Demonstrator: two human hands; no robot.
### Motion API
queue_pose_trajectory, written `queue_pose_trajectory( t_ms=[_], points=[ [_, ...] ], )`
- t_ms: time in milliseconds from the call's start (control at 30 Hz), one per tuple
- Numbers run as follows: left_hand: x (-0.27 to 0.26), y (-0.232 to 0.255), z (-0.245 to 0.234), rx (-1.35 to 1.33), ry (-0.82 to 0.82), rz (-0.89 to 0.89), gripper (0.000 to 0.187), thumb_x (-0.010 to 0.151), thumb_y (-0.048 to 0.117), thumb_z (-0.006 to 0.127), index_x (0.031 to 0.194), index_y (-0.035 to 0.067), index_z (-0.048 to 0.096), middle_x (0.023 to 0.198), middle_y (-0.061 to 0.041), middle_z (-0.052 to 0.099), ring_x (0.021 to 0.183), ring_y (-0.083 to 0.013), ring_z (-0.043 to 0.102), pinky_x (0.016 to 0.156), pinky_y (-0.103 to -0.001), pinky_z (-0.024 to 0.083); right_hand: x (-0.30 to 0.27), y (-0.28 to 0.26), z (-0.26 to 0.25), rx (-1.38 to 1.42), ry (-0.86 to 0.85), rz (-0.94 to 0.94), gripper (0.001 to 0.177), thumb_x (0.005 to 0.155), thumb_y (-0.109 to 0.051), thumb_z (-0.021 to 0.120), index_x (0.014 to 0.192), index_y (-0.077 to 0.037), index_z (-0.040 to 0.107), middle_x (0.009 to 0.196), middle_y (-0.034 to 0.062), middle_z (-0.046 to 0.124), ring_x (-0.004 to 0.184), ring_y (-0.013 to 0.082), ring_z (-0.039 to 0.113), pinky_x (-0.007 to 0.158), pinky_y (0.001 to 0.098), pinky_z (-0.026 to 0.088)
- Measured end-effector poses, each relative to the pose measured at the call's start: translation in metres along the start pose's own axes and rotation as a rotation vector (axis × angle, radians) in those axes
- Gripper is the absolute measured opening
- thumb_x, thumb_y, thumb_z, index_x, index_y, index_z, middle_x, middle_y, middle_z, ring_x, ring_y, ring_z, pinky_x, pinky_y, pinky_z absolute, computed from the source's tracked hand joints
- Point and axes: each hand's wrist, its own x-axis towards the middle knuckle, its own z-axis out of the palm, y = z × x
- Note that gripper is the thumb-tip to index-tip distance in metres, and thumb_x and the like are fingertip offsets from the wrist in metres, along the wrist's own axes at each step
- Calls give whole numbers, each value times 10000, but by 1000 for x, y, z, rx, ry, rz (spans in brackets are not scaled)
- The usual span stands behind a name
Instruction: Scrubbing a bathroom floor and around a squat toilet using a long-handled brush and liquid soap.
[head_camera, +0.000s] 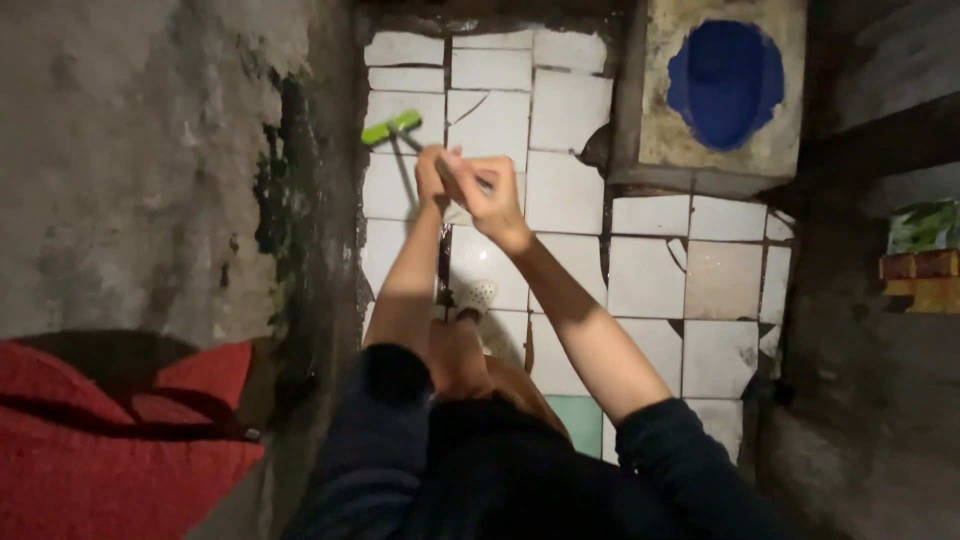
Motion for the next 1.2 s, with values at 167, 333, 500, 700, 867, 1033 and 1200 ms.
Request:
queue_pose_trajectory(
  t_ms=[167, 333, 500, 700, 867, 1033, 1200],
  points=[
    [-91, 14, 76, 1188, -11, 583, 104, 841, 120, 708, 836, 29, 657, 857, -144, 678, 818, -248, 617, 755, -379, 534, 21, -59, -51, 167, 53, 12, 470, 1044, -252, 597, 613, -65, 568, 538, 32, 545, 431, 125, 473, 421, 300, 378],
    [-98, 14, 118, 1197, -139, 284, 108, 909, 107, 635, 839, 71, 710, 767, -200, 641, 704, -268, 617, 713, -404, 528, 20, -98, -76, 332, 19, 55, 480, 1070, -206, 604, 632, -79, 453, 510, 2, 419, 436, 86, 370, 442, 255, 287],
    [-62, -1, 121, 1318, -238, 314, 439, 954, 305, 733, 702, -31, 605, 730, -265, 585, 662, -423, 500, 642, -485, 446, -16, -80, -71, 39, 182, -5, 464, 1062, -116, 573, 620, -33, 458, 570, 17, 453, 510, 95, 373, 504, 291, 274],
    [-112, -15, 168, 1159, -385, 375, 256, 960, 200, 638, 780, 19, 637, 807, -247, 616, 701, -432, 534, 637, -428, 503, 0, -119, -101, -10, 259, -135, 413, 1038, -71, 579, 634, -26, 504, 564, 13, 471, 474, 90, 413, 451, 287, 295],
    [-117, -36, 166, 1251, -440, 219, 201, 893, 169, 630, 738, 45, 665, 761, -237, 604, 609, -365, 497, 615, -406, 502, -7, -121, -111, -10, 327, -168, 408, 1021, -90, 588, 626, -39, 497, 549, 6, 460, 461, 83, 409, 447, 290, 291],
    [-80, -51, 150, 1166, -431, 169, 384, 929, 286, 712, 673, 16, 616, 667, -230, 555, 612, -346, 479, 615, -427, 452, -39, -92, -98, -183, 370, -198, 390, 1026, -88, 557, 641, -23, 567, 574, 23, 521, 502, 98, 445, 478, 296, 319],
    [-109, -70, 164, 1106, -460, 258, 391, 959, 283, 661, 681, 15, 608, 670, -195, 580, 588, -275, 499, 619, -423, 450, -41, -94, -121, -274, 511, -310, 288, 984, -61, 611, 719, 47, 578, 574, 25, 530, 467, 105, 444, 451, 295, 347]
  ],
)
